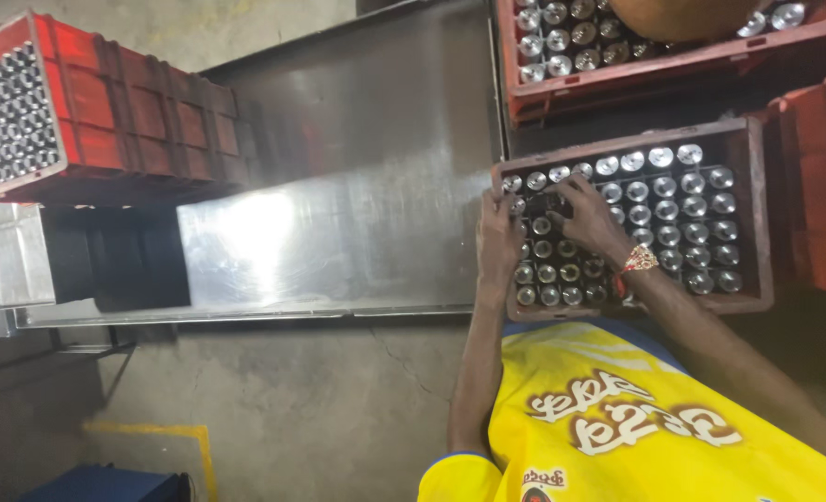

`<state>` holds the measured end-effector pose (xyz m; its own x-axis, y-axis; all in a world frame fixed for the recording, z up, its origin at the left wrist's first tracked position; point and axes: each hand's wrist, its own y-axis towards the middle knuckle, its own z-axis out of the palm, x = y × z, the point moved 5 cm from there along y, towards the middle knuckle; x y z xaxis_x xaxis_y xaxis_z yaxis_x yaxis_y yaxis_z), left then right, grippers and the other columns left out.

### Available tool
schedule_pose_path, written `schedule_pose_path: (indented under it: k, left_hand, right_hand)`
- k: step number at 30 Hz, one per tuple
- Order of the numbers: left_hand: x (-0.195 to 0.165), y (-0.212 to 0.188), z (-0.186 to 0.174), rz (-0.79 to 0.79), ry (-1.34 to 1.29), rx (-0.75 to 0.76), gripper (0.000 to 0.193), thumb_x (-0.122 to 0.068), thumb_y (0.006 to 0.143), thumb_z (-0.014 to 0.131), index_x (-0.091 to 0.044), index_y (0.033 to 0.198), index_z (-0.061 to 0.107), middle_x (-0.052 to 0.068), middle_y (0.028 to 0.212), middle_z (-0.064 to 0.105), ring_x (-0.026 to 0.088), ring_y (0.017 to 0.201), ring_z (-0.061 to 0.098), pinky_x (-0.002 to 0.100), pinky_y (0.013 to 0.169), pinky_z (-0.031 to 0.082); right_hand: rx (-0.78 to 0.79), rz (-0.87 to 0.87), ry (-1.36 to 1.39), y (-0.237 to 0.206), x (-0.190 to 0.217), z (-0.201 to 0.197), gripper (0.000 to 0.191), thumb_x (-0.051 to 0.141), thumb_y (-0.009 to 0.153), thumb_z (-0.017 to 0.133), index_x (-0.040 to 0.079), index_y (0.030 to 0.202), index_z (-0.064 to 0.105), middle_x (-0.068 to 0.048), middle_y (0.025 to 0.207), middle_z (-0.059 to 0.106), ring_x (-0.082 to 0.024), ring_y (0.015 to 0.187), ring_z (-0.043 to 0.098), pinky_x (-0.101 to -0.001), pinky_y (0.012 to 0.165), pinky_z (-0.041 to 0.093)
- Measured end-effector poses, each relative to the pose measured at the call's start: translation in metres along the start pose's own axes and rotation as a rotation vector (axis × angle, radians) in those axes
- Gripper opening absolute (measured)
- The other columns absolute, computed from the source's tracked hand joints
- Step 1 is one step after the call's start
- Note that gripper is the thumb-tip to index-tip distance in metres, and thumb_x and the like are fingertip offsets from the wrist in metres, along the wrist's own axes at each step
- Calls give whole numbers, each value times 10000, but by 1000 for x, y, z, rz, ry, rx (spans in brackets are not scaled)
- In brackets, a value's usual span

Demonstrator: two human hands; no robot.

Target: The person places small dark objects into the cavities of a red plastic mold tray. They then use a cylindrical tool to press the objects into the cavities. The person repeats this process for multiple trays on a conveyor belt.

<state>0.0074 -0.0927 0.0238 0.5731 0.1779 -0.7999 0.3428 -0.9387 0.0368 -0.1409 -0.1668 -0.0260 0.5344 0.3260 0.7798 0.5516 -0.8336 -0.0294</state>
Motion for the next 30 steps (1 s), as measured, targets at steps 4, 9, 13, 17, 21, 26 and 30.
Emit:
schedule_pose_path:
  k: [4,9,13,17,21,26,30]
  left_hand:
    - [-9,-4,5,5,-13,-1,323,-26,860,749,-39,1179,701,173,1268,666,299,1020,703,405,836,574]
    - [-72,-90,-20,-312,-539,597,442,-115,816,806,-63,1240,692,70,1124,726,144,941,714,280,794,575]
    - [-157,-132,-52,96,-760,1048,492,-240,893,772,-83,1339,634,74,1302,651,171,1236,612,350,1115,477]
    - [-167,-91,-53,-23,-829,1135,416,-219,913,753,-72,1290,656,88,1244,666,184,1176,633,352,1058,494]
    - [-167,-70,-57,-91,-840,1071,342,-198,933,734,-60,1240,678,101,1186,681,198,1116,653,354,1001,512]
    - [-183,-97,-79,-194,-824,862,255,-171,957,711,-45,1179,705,119,1113,700,215,1041,678,356,930,535]
    - [-163,-132,-66,-315,-704,515,195,-150,977,692,-33,1130,726,132,1055,716,228,982,698,358,873,552]
  right_hand:
    - [-13,-15,66,-7,-18,0,472,60,831,771,90,1280,630,-154,1271,581,-370,1085,656,-434,888,568]
    - [102,51,67,-7,-23,-3,538,119,857,735,201,1374,609,-152,1296,559,-362,1097,649,-431,925,563]
    - [105,75,73,0,-9,-17,534,178,877,712,231,1393,584,-173,1399,512,-404,1185,606,-468,978,530]
    - [186,139,-38,2,5,-24,537,227,875,709,239,1383,534,-132,1387,527,-362,1143,651,-456,972,546]
    - [272,189,-95,-1,6,-23,547,261,884,694,238,1398,509,-102,1345,546,-311,1110,685,-435,955,569]
    - [112,-91,-200,3,8,-21,510,313,851,712,154,1314,567,-159,1307,548,-373,1131,644,-469,922,555]
    - [162,-98,-181,8,0,-2,327,326,956,651,92,1182,614,-194,1425,538,-336,1007,668,-427,858,580]
